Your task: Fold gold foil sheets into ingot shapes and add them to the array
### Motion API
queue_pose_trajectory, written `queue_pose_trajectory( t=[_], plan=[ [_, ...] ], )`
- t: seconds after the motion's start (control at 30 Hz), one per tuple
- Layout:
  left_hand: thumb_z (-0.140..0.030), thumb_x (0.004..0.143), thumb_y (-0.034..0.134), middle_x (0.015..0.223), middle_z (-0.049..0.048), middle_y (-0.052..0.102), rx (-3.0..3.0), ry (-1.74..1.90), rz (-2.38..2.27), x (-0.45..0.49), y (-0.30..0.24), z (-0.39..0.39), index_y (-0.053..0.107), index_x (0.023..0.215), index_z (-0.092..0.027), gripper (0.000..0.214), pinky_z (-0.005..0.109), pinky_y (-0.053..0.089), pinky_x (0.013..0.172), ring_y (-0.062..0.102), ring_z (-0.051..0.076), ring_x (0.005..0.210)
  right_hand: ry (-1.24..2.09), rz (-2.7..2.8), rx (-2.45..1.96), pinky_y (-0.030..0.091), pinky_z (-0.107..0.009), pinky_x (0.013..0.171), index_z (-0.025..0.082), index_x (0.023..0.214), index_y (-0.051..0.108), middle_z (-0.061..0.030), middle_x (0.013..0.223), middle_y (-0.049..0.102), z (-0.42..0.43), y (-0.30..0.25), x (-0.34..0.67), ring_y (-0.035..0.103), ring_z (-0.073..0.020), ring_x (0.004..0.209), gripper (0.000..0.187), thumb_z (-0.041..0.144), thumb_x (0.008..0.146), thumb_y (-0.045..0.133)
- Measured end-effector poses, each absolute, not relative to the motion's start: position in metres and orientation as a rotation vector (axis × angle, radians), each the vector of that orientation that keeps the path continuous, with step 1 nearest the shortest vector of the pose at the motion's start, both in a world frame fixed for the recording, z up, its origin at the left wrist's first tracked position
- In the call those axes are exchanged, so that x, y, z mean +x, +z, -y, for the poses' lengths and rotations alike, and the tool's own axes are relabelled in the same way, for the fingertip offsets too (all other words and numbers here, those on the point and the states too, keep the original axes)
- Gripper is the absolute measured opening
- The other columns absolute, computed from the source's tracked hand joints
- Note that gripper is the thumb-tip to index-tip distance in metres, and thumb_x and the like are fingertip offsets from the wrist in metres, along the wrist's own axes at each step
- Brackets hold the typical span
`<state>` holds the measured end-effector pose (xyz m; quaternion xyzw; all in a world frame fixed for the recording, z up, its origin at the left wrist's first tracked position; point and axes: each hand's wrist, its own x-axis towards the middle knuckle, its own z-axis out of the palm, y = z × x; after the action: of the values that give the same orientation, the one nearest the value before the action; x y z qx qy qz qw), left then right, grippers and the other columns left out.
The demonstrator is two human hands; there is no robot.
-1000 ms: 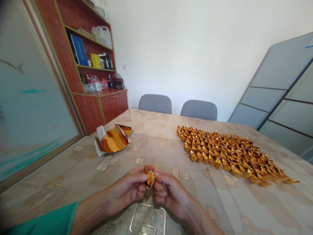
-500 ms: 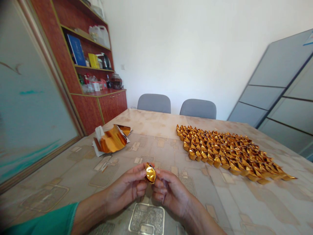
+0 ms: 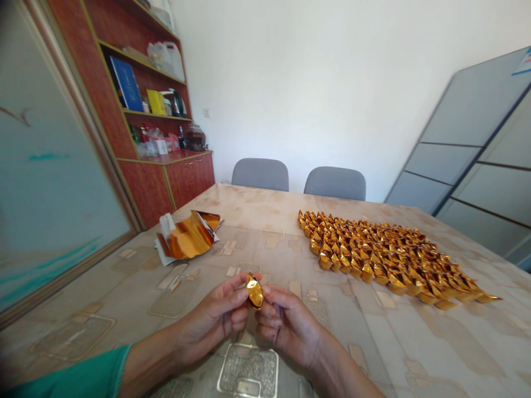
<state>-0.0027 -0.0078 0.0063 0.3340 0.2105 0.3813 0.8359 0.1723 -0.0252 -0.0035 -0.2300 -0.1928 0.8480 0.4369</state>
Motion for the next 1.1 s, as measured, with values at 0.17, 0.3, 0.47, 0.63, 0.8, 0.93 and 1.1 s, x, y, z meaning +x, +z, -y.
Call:
queue_pose_trajectory(
  t=[0.17, 0.3, 0.47, 0.63, 0.8, 0.93, 1.1],
  plan=[
    [-0.024, 0.083, 0.074, 0.075, -0.0022, 0.054, 0.709, 0.775, -0.398, -0.002, 0.006, 0.006, 0.065, 0.111, -0.014, 0.03, 0.014, 0.033, 0.047, 0.039, 0.001, 0.049, 2.091, 0.485, -0.543, 0.022, -0.015, 0.044, 0.011, 0.081, 0.064, 0.0096, 0.054, 0.037, 0.025, -0.002, 0.172, 0.022, -0.0034, 0.046, 0.022, 0.02, 0.073, 0.082],
    [-0.02, 0.082, 0.075, 0.081, -0.0003, 0.058, 0.658, 0.813, -0.442, -0.002, 0.005, 0.005, 0.065, 0.112, -0.016, 0.032, 0.014, 0.039, 0.053, 0.046, 0.002, 0.054, 2.112, 0.474, -0.537, 0.024, -0.016, 0.044, 0.011, 0.078, 0.065, 0.0092, 0.053, 0.039, 0.024, -0.004, 0.173, 0.021, -0.0035, 0.046, 0.021, 0.023, 0.074, 0.081],
    [-0.018, 0.081, 0.076, 0.082, -0.0005, 0.059, 0.593, 0.832, -0.475, -0.001, 0.004, 0.005, 0.065, 0.109, -0.017, 0.03, 0.013, 0.039, 0.053, 0.047, 0.001, 0.054, 2.099, 0.468, -0.55, 0.025, -0.016, 0.045, 0.011, 0.078, 0.065, 0.0087, 0.054, 0.039, 0.025, -0.005, 0.173, 0.022, -0.0036, 0.046, 0.02, 0.023, 0.074, 0.081],
    [-0.021, 0.081, 0.076, 0.079, -0.0017, 0.058, 0.609, 0.785, -0.44, -0.001, 0.006, 0.006, 0.066, 0.106, -0.016, 0.028, 0.012, 0.031, 0.046, 0.037, -0.001, 0.047, 2.072, 0.487, -0.547, 0.023, -0.016, 0.045, 0.011, 0.083, 0.066, 0.009, 0.056, 0.037, 0.027, -0.003, 0.171, 0.021, -0.0035, 0.047, 0.019, 0.019, 0.075, 0.081],
    [-0.03, 0.079, 0.077, 0.082, 0.0002, 0.06, 0.696, 0.802, -0.484, -0.001, 0.01, 0.006, 0.066, 0.112, -0.016, 0.038, 0.017, 0.038, 0.05, 0.045, 0.003, 0.052, 2.011, 0.536, -0.587, 0.023, -0.017, 0.046, 0.012, 0.079, 0.064, 0.0083, 0.055, 0.036, 0.028, -0.002, 0.168, 0.021, -0.0049, 0.049, 0.015, 0.021, 0.082, 0.074],
    [-0.029, 0.076, 0.077, 0.081, -0.0006, 0.06, 0.802, 0.812, -0.649, -0.002, 0.011, 0.008, 0.066, 0.109, -0.017, 0.038, 0.017, 0.036, 0.05, 0.042, 0.003, 0.052, 2.001, 0.616, -0.619, 0.021, -0.018, 0.046, 0.012, 0.078, 0.064, 0.0082, 0.054, 0.037, 0.03, -0.001, 0.164, 0.02, -0.0055, 0.049, 0.015, 0.023, 0.084, 0.074],
    [-0.022, 0.073, 0.074, 0.08, -0.0005, 0.06, 0.85, 0.775, -0.744, -0.002, 0.012, 0.008, 0.067, 0.101, -0.017, 0.029, 0.017, 0.035, 0.053, 0.043, 0.005, 0.055, 2.005, 0.665, -0.665, 0.018, -0.018, 0.045, 0.013, 0.088, 0.066, 0.0088, 0.053, 0.037, 0.031, 0.001, 0.161, 0.018, -0.0056, 0.049, 0.016, 0.026, 0.084, 0.074]
  ],
)
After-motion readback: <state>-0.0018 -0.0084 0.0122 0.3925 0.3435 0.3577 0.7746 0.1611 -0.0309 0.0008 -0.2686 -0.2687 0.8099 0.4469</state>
